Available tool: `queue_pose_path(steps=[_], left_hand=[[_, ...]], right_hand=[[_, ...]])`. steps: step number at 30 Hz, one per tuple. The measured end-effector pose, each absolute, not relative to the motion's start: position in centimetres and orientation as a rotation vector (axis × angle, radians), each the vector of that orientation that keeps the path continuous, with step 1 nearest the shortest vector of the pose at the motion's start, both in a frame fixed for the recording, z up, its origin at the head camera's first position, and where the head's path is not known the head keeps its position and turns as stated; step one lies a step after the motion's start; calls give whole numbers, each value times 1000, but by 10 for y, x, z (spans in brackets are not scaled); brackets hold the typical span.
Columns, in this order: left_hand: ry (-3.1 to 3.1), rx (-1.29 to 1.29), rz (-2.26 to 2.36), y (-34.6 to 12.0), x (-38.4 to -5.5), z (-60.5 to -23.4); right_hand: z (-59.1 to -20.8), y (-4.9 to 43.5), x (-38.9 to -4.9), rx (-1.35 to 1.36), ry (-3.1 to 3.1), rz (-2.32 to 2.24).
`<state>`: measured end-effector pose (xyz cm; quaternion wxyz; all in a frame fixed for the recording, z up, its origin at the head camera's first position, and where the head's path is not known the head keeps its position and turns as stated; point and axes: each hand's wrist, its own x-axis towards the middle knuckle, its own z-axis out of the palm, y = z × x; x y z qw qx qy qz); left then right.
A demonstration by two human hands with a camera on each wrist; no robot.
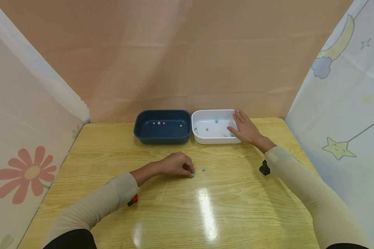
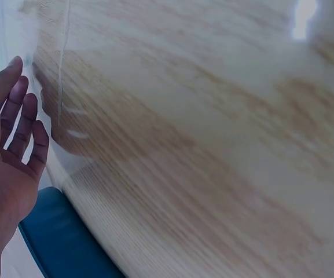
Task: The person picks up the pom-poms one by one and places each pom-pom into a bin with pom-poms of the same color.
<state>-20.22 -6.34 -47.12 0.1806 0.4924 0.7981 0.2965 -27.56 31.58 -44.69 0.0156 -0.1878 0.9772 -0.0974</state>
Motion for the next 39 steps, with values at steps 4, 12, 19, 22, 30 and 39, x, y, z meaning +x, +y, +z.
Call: queue_pose_path(steps=[4, 12, 19, 22, 30, 39], left_hand=[[2271, 1390, 854, -64, -203, -470], [2317, 1430, 884, -61, -206, -462], [2324, 1490, 939, -61, -212, -454], [2361, 1486, 959, -61, -216, -449], [2463, 1439, 989, -59, -226, -433], [2521, 1411, 1035, -57, -236, -420]], right_hand=[[-447, 316, -276, -581, 3039, -302], [-447, 315, -276, -589, 3045, -282], [-446, 315, -275, -579, 3033, -259], [-445, 315, -275, -576, 3032, -264], [-445, 315, -275, -571, 3023, -259], [-444, 315, -275, -582, 3028, -290]])
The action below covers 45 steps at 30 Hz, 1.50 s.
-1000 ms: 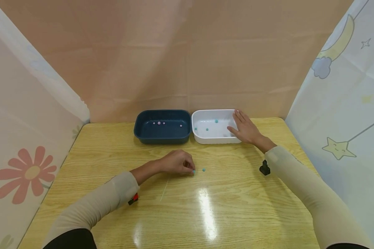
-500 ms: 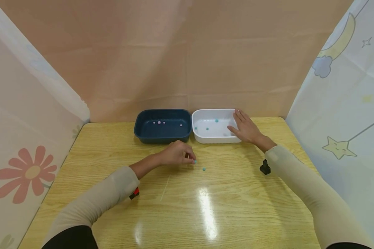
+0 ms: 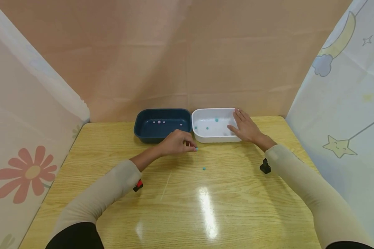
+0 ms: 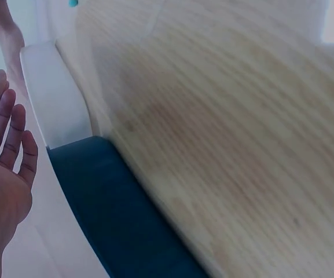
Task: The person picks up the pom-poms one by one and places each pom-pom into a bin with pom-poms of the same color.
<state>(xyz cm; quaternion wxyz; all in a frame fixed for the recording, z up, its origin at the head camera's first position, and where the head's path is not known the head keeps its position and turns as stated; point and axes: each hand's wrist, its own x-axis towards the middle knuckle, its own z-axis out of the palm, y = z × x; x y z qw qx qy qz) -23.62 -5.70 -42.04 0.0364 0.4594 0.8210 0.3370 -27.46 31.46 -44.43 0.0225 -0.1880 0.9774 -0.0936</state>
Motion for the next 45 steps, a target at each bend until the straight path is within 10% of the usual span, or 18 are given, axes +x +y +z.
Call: queue_pose_path(steps=[45], left_hand=[[2834, 1003, 1138, -27, -290, -402]], right_hand=[[-443, 314, -274, -570, 3040, -270]])
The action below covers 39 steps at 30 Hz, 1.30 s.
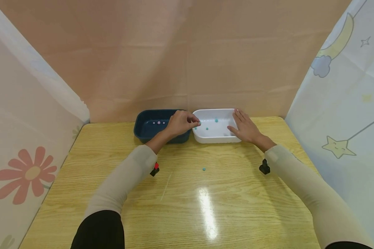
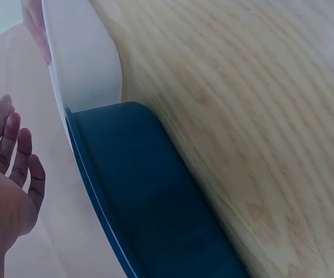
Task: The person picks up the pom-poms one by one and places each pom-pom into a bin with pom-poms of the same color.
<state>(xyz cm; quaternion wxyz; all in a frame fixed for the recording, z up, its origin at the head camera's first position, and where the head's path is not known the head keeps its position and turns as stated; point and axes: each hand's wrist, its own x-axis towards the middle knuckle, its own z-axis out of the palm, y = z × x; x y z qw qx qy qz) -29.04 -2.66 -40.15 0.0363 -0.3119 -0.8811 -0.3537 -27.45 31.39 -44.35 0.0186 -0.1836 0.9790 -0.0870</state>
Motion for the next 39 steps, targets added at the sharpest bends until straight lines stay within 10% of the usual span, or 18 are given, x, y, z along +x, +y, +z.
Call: queue_pose_path(steps=[39], left_hand=[[-2925, -446, -1006, 7, -325, -400]], right_hand=[[-443, 314, -275, -584, 3046, -257]])
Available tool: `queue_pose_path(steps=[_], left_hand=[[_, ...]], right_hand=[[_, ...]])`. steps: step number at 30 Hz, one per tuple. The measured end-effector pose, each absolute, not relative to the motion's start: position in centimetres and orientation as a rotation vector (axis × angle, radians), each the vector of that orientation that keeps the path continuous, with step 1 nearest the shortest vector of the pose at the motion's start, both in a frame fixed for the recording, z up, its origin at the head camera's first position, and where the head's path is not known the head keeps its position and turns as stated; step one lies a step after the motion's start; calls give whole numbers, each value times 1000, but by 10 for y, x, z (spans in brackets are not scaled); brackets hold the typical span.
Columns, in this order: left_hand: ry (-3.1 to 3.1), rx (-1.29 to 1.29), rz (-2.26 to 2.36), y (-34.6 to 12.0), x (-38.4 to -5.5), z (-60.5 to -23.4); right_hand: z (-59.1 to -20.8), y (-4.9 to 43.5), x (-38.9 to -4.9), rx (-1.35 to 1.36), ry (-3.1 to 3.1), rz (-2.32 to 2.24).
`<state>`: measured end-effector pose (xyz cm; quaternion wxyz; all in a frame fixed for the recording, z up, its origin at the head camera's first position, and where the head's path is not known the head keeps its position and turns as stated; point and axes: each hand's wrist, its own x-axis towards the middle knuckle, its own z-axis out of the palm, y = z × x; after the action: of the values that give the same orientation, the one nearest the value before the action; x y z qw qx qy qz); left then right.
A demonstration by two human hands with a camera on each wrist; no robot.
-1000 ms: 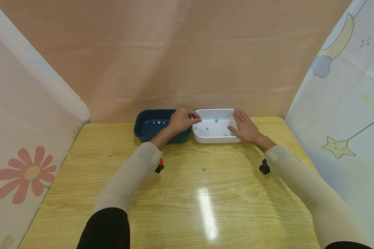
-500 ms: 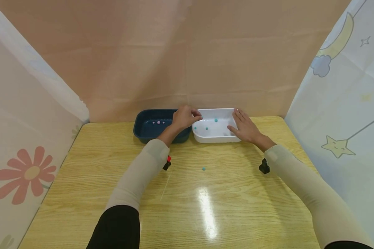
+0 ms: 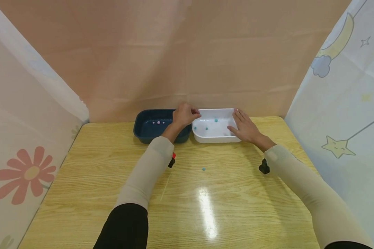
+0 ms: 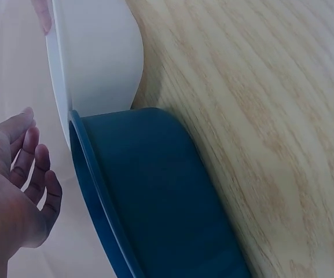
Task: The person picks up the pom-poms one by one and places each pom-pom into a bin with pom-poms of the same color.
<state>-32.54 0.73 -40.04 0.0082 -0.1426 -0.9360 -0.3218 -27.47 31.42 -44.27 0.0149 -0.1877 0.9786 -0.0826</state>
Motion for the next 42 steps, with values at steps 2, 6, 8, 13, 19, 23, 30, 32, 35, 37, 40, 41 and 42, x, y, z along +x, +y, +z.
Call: queue_pose_path(steps=[2, 6, 8, 13, 19, 23, 30, 32, 35, 37, 40, 41, 42], left_hand=[[-2913, -437, -1009, 9, -326, -401], [-2901, -419, -999, 11, -326, -403], [-2899, -409, -995, 11, -326, -404], [-2890, -406, -988, 10, -326, -406], [-2866, -403, -1002, 7, -326, -406], [-2870, -405, -992, 7, -325, -406], [-2872, -443, -995, 10, -322, -405], [-2868, -455, -996, 10, -321, -405], [-2862, -478, -1002, 11, -319, -403], [-2859, -493, -1006, 10, -317, -402], [-2850, -525, -1018, 10, -314, -399], [-2847, -535, -1026, 10, -312, -398], [-2840, -547, -1033, 10, -311, -398]], right_hand=[[-443, 314, -275, -583, 3046, -253], [-444, 315, -275, -580, 3044, -253], [-445, 315, -276, -578, 3045, -253], [-447, 316, -277, -578, 3048, -252], [-445, 316, -276, -588, 3047, -264], [-444, 315, -275, -587, 3052, -273], [-445, 316, -276, -582, 3048, -263], [-445, 316, -276, -583, 3047, -266], [-445, 316, -276, -589, 3051, -263], [-445, 316, -276, -592, 3053, -263], [-446, 316, -277, -590, 3052, -255], [-446, 316, -277, -588, 3052, -254], [-446, 316, -277, -587, 3051, -251]])
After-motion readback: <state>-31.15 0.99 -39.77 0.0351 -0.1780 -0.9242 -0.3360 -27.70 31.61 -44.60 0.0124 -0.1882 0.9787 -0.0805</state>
